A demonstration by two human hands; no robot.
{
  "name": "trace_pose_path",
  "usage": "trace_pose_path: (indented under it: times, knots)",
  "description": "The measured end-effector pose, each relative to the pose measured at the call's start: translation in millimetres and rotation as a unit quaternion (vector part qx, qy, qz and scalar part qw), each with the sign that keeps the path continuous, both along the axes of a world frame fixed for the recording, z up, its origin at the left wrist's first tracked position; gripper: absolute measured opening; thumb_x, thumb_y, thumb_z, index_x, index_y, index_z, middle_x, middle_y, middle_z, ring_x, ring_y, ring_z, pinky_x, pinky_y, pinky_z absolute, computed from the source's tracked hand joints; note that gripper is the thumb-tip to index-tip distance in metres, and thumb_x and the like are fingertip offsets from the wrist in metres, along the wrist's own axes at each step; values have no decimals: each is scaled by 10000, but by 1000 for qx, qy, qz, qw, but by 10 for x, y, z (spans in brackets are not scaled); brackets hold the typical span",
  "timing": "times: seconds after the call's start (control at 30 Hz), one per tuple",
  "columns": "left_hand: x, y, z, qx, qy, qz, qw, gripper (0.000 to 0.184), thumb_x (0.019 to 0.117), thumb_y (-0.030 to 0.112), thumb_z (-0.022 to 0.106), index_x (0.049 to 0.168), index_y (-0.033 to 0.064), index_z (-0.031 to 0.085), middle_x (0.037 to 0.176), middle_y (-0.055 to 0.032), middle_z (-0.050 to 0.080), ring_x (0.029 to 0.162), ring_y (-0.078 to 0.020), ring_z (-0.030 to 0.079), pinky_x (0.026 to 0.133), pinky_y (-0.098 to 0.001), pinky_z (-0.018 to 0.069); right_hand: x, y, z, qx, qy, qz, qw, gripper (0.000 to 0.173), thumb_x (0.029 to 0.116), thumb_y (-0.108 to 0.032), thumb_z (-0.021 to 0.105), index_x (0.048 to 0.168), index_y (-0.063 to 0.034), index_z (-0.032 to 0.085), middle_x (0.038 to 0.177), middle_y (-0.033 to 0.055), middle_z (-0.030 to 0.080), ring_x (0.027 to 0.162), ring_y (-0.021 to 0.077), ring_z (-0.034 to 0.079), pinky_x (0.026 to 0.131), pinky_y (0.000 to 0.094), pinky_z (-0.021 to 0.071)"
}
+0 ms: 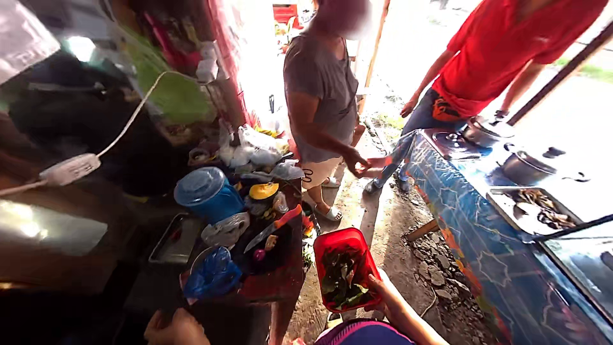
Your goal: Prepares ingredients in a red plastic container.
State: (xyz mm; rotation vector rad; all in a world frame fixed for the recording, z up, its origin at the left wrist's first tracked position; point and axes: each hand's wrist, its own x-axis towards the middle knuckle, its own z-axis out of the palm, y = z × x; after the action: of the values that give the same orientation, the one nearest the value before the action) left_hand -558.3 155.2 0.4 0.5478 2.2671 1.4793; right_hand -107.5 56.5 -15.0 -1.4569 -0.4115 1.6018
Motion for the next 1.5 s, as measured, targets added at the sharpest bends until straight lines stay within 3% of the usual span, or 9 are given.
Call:
trace_pose_path:
  times: [0.07,0.17,0.33,0.47,0.57,0.63,0.93,1.17,1.5]
  knots:
    - [167,-6,27,66,95,8,993,486,994,35,524,1431,-154,431,1470,-342,461,1366,-346,492,1139,-340,414,13,10,3,4,4,0,1000,646,992,-318,559,1560,-143,304,1217,239,634,972,392,689,697,550,594]
    - [592,165,67,189,228,-104,949,392,978,38,521,1270,-223,514,1336,-397,531,1268,-416,554,1079,-411,474,10,17,8,32,1,3,999,667,925,-380,585,1510,-139,374,1145,188,670,925,344,715,684,527,621]
    - [1802,501,358,246,194,-353,882,298,977,55,536,1169,-164,597,1262,-335,577,1168,-349,605,949,-402,556,-9,60,110,-7,-5,2,1000,658,1021,-275,528,1599,-157,236,1264,237,606,1010,385,668,732,559,590]
    - [2508,655,418,215,172,-470,838,233,965,42,570,1134,-94,657,1222,-278,611,1114,-322,636,910,-405,571,50,1,126,5,-17,0,1000,659,991,-300,522,1581,-147,271,1209,211,652,969,356,700,713,525,608]
    - [2885,747,349,253,224,-492,802,180,910,24,622,1052,-31,718,1161,-249,660,1092,-333,657,895,-415,578,116,-80,148,25,-16,-15,999,571,974,-284,527,1503,-121,388,1141,190,676,909,334,722,669,497,627]
    - [3096,820,376,275,243,-505,781,190,893,13,644,1061,-31,723,1171,-258,660,1122,-375,644,939,-448,560,167,-108,171,8,-8,-46,999,568,1011,-259,516,1535,-122,344,1173,226,653,916,363,710,666,511,613]
    - [3530,1187,446,292,329,-505,743,546,780,17,791,1310,13,659,1346,-339,565,1202,-525,574,997,-607,496,250,-221,81,-46,4,-116,992,547,1073,-236,491,1575,-174,282,1189,248,632,888,373,698,642,506,588]
    - [3562,1216,559,288,323,-518,737,196,911,132,722,1076,40,772,1249,-289,640,1170,-483,607,1013,-593,482,277,-251,100,-41,1,-126,991,532,1075,-220,478,1569,-167,288,1211,248,624,891,374,696,634,502,585]
    - [3418,1091,541,326,303,-501,743,86,872,80,717,921,32,769,1128,-197,701,1078,-390,653,942,-526,519,199,-212,99,-36,2,-82,996,569,1073,-256,476,1590,-180,251,1255,240,606,931,364,689,673,502,585]
